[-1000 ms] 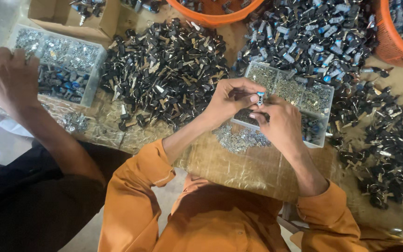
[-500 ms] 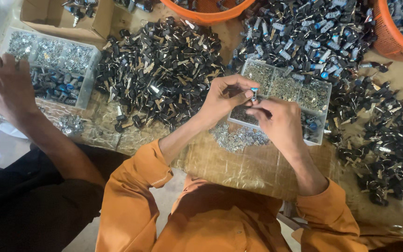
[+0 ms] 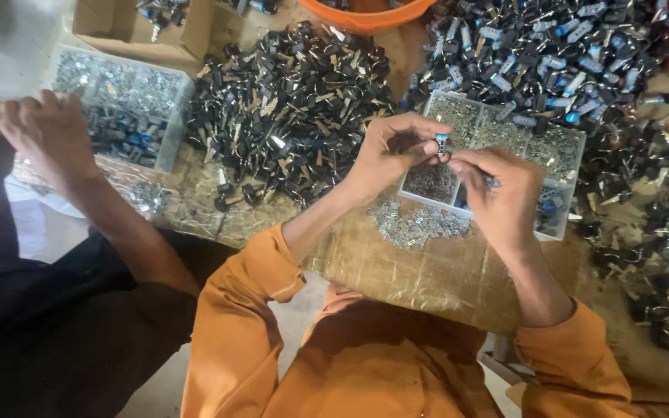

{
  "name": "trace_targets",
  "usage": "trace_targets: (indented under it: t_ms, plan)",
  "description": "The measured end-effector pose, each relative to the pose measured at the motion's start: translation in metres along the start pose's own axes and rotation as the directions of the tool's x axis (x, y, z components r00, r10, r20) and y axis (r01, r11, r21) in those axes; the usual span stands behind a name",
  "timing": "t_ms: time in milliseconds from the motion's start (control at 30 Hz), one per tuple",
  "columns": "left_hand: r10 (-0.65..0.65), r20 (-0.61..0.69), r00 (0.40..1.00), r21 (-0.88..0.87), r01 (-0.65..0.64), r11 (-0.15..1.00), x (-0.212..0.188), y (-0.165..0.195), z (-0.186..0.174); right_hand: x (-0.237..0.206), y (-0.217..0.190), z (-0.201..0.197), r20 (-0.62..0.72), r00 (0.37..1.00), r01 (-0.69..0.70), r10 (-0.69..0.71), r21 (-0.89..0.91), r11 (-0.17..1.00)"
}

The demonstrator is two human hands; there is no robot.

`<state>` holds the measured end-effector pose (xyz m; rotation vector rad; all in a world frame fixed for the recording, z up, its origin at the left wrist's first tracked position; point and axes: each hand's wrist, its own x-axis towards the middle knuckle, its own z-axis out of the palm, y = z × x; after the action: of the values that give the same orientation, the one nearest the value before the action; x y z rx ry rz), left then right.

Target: The person assembles small key components by hand, picking a black key body and inserting a metal pin into it. They repeat this process multiple times, placing the finished components into a compartmentalized plastic container on the table.

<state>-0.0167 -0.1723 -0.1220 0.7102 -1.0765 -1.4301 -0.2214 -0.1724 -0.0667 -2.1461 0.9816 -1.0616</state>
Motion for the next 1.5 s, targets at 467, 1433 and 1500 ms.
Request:
trace_targets:
  t_ms: [467,1433,1500]
  plan:
    - [-0.026,0.018,1.000,0.032,0.025,0.999,0.001,-0.001,0.004,-0.004,0.010,-0.003,-0.057,0.970,-0.189,0.237,0.441,0.877]
    - [0.080,-0.021,0.997,0.128,-0.076,0.989,-0.003,-0.009,0.007,-0.011,0.014,0.018,-0.096,0.942,-0.239,0.321,0.482,0.843]
    - [0.071,0.002,0.998,0.141,-0.070,0.988,-0.003,-0.005,0.008,-0.008,0.019,0.016,-0.039,0.929,-0.281,0.369,0.576,0.768]
